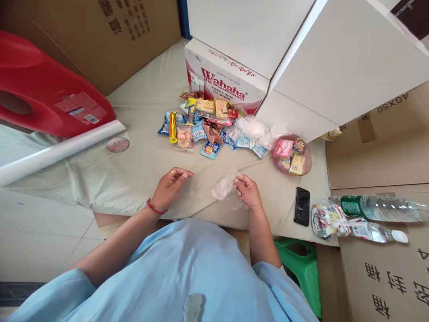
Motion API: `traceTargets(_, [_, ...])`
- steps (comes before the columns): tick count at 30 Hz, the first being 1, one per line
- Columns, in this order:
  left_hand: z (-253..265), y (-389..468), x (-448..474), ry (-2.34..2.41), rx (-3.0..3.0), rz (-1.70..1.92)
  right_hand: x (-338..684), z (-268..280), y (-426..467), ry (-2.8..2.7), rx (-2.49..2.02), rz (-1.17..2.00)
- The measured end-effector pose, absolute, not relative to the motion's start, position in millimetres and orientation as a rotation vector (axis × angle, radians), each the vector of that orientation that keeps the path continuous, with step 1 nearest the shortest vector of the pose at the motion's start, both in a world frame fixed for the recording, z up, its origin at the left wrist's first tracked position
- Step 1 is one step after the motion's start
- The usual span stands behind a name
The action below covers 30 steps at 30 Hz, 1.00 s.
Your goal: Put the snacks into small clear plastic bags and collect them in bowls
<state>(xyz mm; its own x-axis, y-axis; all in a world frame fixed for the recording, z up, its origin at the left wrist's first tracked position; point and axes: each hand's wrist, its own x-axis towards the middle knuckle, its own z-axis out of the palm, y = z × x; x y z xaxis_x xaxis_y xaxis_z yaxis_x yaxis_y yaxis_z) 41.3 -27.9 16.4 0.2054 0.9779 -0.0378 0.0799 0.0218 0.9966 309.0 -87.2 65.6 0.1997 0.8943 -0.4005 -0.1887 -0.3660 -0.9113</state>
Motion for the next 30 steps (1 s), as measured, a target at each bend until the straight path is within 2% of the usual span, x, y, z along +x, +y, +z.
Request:
traceTargets(10, [37.4, -39.2, 87.5, 0.856, 1.628, 0.930, 287.2, 74.8, -87.8, -0.643, -1.224, 1.745])
traceTargets(18, [35.4, -22.8, 50.6, 0.829, 1.346, 0.921, 318.0, 79.3, -87.4, -0.641, -1.368, 1.543])
traceTargets(25, [35.3, -27.0, 41.5, 0.766, 0.949, 0.909, 326.4, 79.1, -90.1, -0.595, -1.282, 1.556])
traceTargets(30, [37.7, -35.8, 62.5, 0.842, 1.422, 0.929, 310.0, 79.5, -91.4, -0.565, -1.173, 1.703])
